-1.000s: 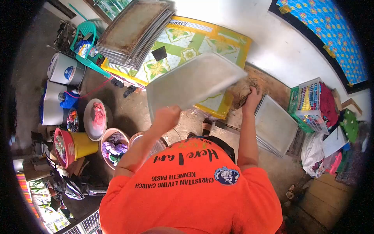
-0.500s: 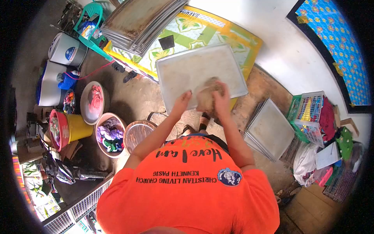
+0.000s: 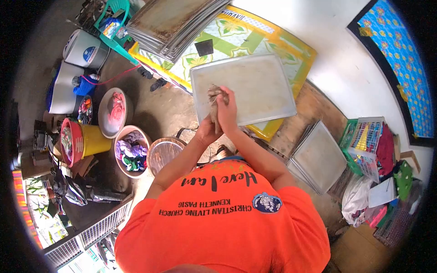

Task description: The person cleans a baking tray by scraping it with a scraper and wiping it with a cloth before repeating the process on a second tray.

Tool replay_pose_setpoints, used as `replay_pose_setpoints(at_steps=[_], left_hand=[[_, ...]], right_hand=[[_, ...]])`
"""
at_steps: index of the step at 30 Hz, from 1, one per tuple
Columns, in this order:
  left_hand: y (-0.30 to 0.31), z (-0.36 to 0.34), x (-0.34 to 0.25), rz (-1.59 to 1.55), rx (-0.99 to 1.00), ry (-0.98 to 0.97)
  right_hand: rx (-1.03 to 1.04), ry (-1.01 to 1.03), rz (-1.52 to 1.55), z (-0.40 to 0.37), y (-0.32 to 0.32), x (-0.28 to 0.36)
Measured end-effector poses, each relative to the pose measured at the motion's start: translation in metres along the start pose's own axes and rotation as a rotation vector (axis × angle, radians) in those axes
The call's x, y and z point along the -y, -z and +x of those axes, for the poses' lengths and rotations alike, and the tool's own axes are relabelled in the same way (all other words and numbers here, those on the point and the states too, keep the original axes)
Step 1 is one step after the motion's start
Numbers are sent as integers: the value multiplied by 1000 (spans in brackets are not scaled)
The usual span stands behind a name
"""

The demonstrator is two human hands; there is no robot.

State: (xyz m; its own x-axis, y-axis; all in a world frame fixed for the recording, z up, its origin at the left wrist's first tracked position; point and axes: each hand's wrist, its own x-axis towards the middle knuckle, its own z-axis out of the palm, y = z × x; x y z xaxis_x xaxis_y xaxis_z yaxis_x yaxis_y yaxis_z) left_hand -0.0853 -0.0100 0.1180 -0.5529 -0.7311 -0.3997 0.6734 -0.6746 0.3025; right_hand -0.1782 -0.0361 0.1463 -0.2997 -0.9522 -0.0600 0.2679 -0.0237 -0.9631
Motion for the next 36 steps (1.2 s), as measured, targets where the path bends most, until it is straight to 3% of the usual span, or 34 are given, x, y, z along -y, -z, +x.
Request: replay_pose_setpoints(at_steps=[2,4,6,7,9,11,12,15,17,19,20,21,22,24,27,28,29,30,33,36], left_hand=[[-12,-13,0,207,-45,-90],[-13,-16,1,710,-93,-249],[19,-16,-5,1310,-97,-359],[45,-15,-5,1654,-161,-598],[72,-27,-12,1815,-516,-731],[116,-28,-26,1487,-720,-515],[129,-29,-29,1315,-809,-408],[87,-51,-42,671,-648,78],[92,-48,-38,673,-541,102],[100,-42,-38,642,-472,90],[100,-42,-36,596,-492,82],[99,-41,-36,550,-510,73],[98,-39,-36,508,-526,61],[112,-35,-34,501,-561,53],[107,-36,-32,562,-618,1],[110,-35,-30,677,-619,-22],[117,-35,-25,791,-619,-48],[124,-32,-21,905,-618,-74],[129,-27,-14,1020,-593,-80],[137,-24,-9,1135,-569,-78]], right_hand=[[-55,-267,197,12,1,10],[-122,-508,331,29,8,14],[-170,-379,193,52,22,0],[-194,-314,124,64,32,-5],[-114,-200,-100,87,61,10],[-111,-162,-216,121,101,4],[-138,-70,-440,138,127,-1],[-283,165,-1138,156,165,-39],[-489,262,-1637,132,154,-76],[-203,505,-1544,94,96,-94],[116,431,-1290,74,67,-107],[504,145,-1376,50,32,-117],[785,183,-1392,15,3,-92],[668,659,-1089,-38,1,-103],[896,525,-1228,3,42,-71],[689,579,-1195,25,70,-77],[545,406,-1343,54,86,-63],[363,504,-1316,84,111,-55],[-199,346,-1567,161,149,-76],[-369,196,-1668,203,105,-89]])
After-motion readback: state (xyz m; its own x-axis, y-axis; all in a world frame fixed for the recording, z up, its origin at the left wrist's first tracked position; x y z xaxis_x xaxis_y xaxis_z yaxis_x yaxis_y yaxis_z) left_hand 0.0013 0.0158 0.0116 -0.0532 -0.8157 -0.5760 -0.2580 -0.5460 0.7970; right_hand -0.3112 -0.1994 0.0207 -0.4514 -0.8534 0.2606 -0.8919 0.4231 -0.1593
